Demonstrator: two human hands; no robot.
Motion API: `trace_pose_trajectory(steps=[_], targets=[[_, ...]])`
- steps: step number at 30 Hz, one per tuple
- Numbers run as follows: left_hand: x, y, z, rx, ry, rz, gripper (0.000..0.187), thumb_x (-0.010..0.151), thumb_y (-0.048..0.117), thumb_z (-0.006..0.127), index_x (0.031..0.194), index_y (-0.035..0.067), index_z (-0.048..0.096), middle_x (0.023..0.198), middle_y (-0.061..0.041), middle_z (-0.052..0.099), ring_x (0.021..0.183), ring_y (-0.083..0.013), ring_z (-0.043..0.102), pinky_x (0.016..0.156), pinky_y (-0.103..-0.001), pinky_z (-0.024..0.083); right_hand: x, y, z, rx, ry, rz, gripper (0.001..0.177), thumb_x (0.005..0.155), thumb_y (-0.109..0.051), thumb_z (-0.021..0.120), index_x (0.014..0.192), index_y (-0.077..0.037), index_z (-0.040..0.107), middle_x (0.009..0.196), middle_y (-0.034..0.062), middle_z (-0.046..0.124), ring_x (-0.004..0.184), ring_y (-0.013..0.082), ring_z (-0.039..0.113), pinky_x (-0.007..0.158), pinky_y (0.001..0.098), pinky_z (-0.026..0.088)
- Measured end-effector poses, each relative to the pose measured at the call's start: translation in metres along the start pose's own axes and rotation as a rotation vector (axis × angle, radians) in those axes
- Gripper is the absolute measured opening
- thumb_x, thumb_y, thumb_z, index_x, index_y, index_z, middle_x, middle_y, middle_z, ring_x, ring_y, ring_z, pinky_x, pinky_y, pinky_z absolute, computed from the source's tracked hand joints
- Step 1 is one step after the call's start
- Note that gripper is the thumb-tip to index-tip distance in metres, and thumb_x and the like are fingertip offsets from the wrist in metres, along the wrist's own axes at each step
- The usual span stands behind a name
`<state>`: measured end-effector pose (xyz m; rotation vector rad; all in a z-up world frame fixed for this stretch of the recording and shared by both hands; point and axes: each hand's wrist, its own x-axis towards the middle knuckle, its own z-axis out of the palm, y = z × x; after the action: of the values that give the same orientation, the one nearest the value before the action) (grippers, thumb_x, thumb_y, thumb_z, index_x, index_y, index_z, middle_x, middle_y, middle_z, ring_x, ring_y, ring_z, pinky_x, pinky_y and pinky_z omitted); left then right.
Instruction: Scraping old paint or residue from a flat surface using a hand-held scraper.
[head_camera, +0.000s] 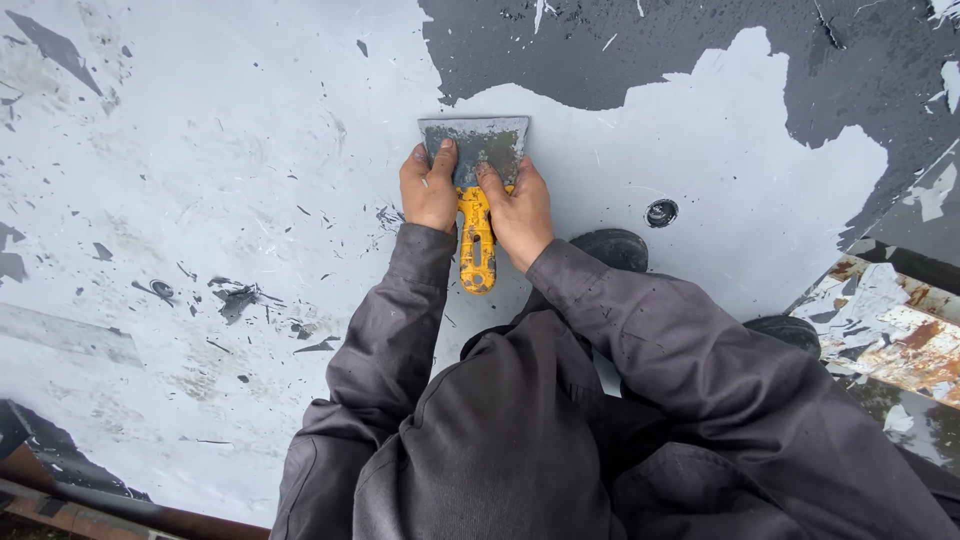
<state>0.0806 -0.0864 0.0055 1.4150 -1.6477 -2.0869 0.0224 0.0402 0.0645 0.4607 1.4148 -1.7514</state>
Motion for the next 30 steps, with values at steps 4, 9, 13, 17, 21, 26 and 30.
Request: trace_pose_trajectory(steps=[4,9,13,17,21,26,30], targets=[[0.018,0.034,0.003,0.192,0.025,-0.097,0.03,0.097,0.017,0.065,0.105,-0.012,0.065,0.093,-0.015,0.072,0.08,-0.0175,0.066,0.072,-0.032,0.056,0.015,0.005,0.017,-0.083,0.05,0.03,0.024,0.102,-0.012,0.059,0.12,0.003,0.054,0.106,0.0114,0.068,0.089,0.0139,0.069,0.076,0.0312,0.06],[0.023,0.056,0.014,0.396,0.056,-0.072,0.031,0.095,0.018,0.065,0.099,-0.012,0.067,0.084,-0.015,0.072,0.074,-0.0178,0.065,0.068,-0.033,0.055,0.023,0.004,0.027,0.079,0.122,-0.003,0.023,0.101,-0.008,0.059,0.119,0.005,0.054,0.105,0.0124,0.067,0.088,0.0167,0.069,0.074,0.0326,0.061],[0.036,0.016,0.008,0.409,0.122,0.099,0.04,0.096,0.021,0.068,0.109,-0.016,0.061,0.094,-0.016,0.074,0.086,-0.0183,0.07,0.08,-0.032,0.057,0.036,0.005,0.019,0.033,0.086,-0.12,0.023,0.102,-0.007,0.058,0.121,0.005,0.055,0.108,0.0125,0.069,0.093,0.0162,0.069,0.08,0.0311,0.06],[0.04,0.02,0.013,0.284,0.098,0.066,0.049,0.097,0.025,0.067,0.115,-0.021,0.063,0.1,-0.023,0.073,0.088,-0.0214,0.067,0.081,-0.034,0.056,0.035,0.009,0.015,-0.054,0.083,-0.126,0.025,0.101,-0.009,0.06,0.121,0.005,0.055,0.108,0.0132,0.069,0.094,0.0176,0.071,0.08,0.0325,0.061],[0.058,-0.001,0.003,0.251,0.071,0.082,0.057,0.095,0.027,0.069,0.124,-0.021,0.059,0.109,-0.027,0.074,0.097,-0.0255,0.071,0.089,-0.035,0.057,0.041,0.01,0.019,-0.075,0.074,-0.183,0.03,0.101,-0.012,0.06,0.126,0.003,0.052,0.112,0.0124,0.068,0.099,0.0175,0.07,0.084,0.0319,0.06],[0.072,0.005,-0.001,0.3,0.083,0.089,0.071,0.092,0.031,0.073,0.135,-0.02,0.047,0.119,-0.027,0.069,0.107,-0.0276,0.069,0.095,-0.035,0.055,0.047,0.027,0.031,-0.122,0.176,-0.281,0.03,0.101,-0.012,0.062,0.123,0.006,0.054,0.112,0.0157,0.07,0.099,0.0204,0.071,0.085,0.0327,0.059],[0.087,0.002,-0.004,0.32,0.091,0.083,0.073,0.093,0.031,0.075,0.137,-0.019,0.044,0.124,-0.027,0.065,0.113,-0.0271,0.067,0.1,-0.035,0.051,0.051,0.019,0.036,-0.107,0.227,-0.245,0.031,0.1,-0.016,0.063,0.119,0.006,0.055,0.107,0.0166,0.072,0.095,0.0227,0.072,0.083,0.0351,0.059]])
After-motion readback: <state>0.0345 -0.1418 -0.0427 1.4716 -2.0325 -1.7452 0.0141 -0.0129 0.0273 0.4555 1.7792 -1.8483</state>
